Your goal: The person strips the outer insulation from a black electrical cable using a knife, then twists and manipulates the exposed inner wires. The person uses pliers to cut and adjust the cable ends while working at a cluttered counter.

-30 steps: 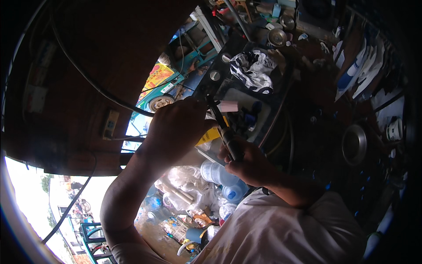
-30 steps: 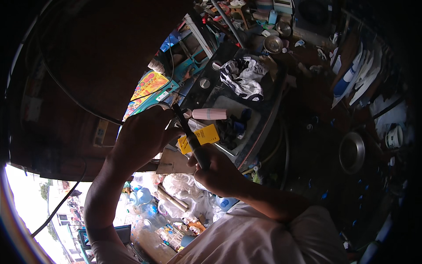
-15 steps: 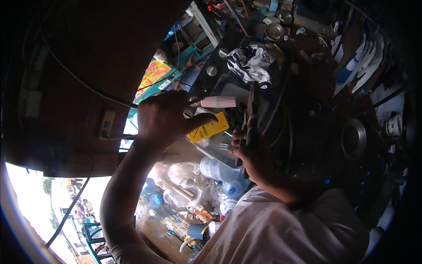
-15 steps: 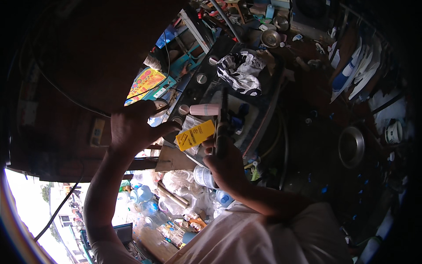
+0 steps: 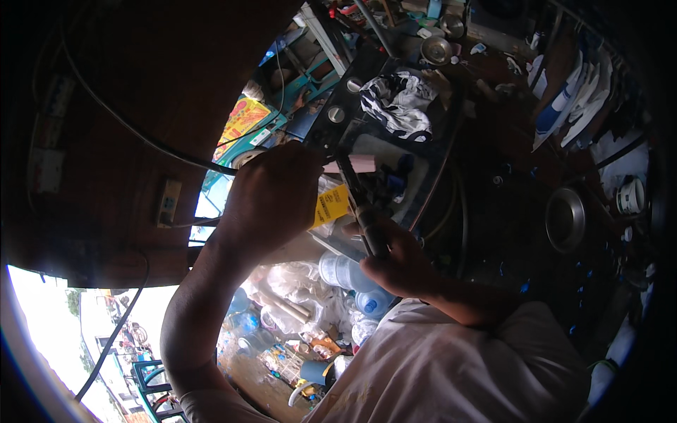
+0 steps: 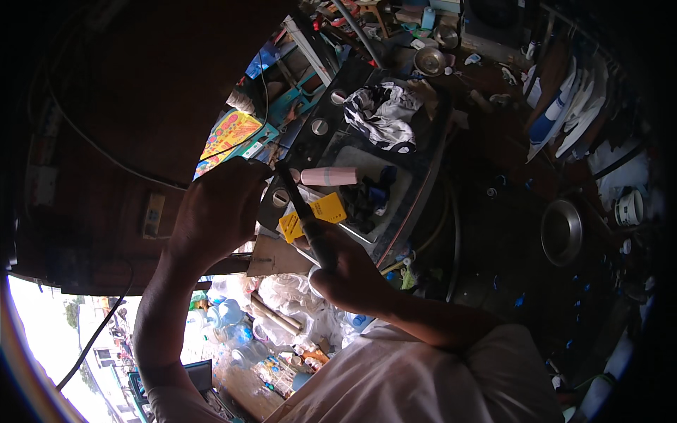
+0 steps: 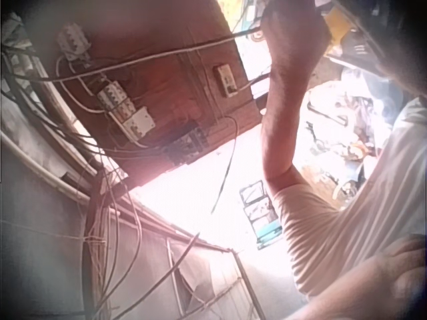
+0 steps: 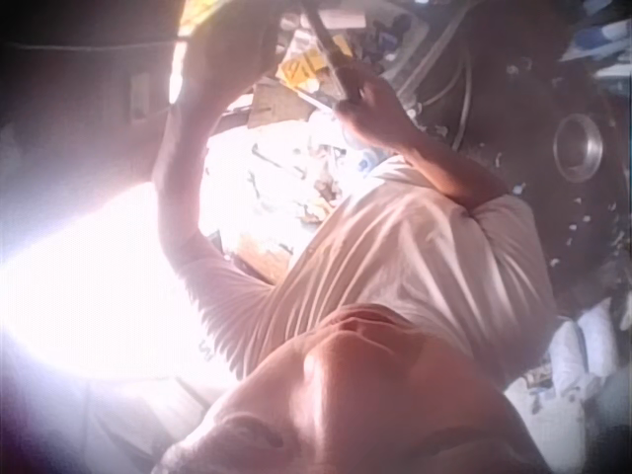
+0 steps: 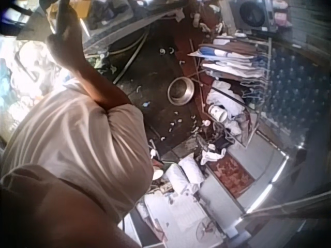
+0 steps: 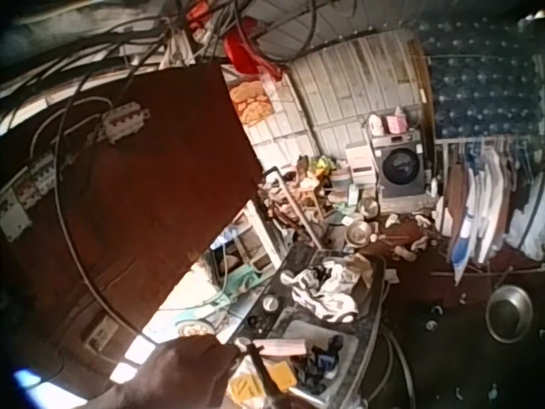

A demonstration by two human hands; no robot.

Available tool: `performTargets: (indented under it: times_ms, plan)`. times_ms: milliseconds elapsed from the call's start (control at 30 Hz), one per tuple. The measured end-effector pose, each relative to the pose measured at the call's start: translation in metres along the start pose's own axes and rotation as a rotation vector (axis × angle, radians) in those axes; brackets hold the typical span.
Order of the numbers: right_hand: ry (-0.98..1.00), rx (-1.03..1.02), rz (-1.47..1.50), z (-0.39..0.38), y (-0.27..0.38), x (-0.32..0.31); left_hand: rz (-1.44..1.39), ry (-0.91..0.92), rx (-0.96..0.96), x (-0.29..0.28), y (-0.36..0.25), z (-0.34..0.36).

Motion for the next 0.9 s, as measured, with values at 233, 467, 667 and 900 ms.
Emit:
performTargets:
  times_ms: [233, 467, 667, 900]
  plan:
    - [-0.001, -0.012, 0.003, 0.002, -0.007, 0.007, -0.075, 0.043, -0.049, -0.003, -0.005, 0.003]
    - [-0.047, 0.010, 0.071, -0.006, -0.003, 0.011, 0.129, -0.103, 0.068, -0.009, 0.002, 0.000]
    - [-0.076, 0.057, 0.046, -0.007, -0.005, 0.006, 0.062, -0.166, 0.052, -0.004, 0.011, -0.002]
    - [0.019, -0.380, -0.172, -0.001, -0.020, -0.011, -0.127, -0.099, 0.004, -0.020, -0.002, -0.001]
Point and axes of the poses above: each hand's wrist, its own z-axis towards the middle knuckle, its own x-axis out of the palm, y = z × x, the point moved 4 cm from there along z, towards the middle knuckle, and after that the axes turned 2 degrees about -y, right-handed, at the moved point
